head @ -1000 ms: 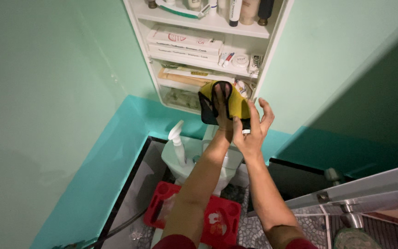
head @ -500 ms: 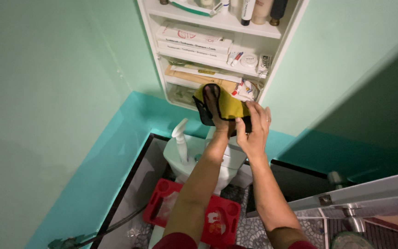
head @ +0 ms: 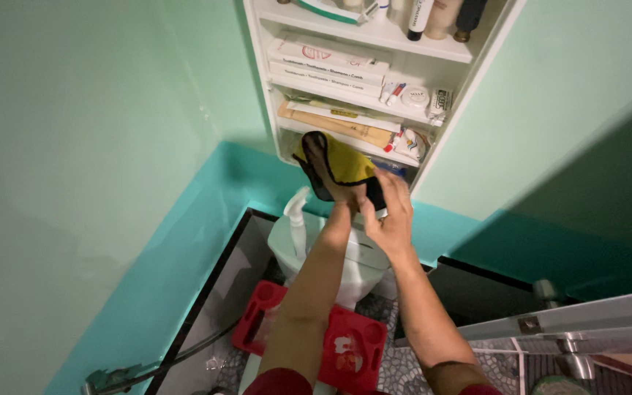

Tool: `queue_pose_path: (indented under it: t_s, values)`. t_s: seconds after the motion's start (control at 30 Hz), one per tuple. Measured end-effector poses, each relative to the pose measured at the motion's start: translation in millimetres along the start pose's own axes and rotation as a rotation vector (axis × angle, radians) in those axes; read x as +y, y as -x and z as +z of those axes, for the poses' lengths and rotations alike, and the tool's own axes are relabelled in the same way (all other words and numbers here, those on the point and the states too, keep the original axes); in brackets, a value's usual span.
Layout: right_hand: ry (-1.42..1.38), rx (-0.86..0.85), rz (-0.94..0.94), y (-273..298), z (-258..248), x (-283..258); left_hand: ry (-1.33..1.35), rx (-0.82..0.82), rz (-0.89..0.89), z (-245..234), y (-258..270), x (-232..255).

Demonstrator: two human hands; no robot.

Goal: The person organizes small bathroom items by picking them from a red tray on the toilet, wiping each with a yellow cloth, and placing them into a wall-mounted cabinet. The person also wipes the cabinet interior and a tissue dispenser, then moves the dispenser to the sink.

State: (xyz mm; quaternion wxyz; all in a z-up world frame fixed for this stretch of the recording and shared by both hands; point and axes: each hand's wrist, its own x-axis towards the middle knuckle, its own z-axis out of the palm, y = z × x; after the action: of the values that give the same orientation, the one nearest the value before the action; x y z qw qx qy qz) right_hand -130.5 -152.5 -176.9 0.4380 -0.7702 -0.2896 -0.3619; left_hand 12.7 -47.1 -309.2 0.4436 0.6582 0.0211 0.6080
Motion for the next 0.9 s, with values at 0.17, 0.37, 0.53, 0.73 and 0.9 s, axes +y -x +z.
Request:
queue_pose_path:
  t_s: [0.17, 0.37, 0.53, 0.73, 0.9]
  values:
    - [0.025, 0.020, 0.017, -4, 1, 13, 0.203, 0.102, 0.066, -10, -19, -10]
    - [0.015, 0.035, 0.020, -6, 6, 20, -0.194, -0.059, -0.038, -31, -49, -10]
    - [0.028, 0.048, 0.009, -8, 10, 18, -0.233, -0.012, 0.104, -43, -79, 4]
    - [0.031, 0.045, 0.018, -12, 11, 11, -0.299, -0.031, 0.198, -49, -119, 22]
    - [0.025, 0.055, 0.027, -20, 10, 4, -0.287, -0.054, 0.154, -45, -141, 43]
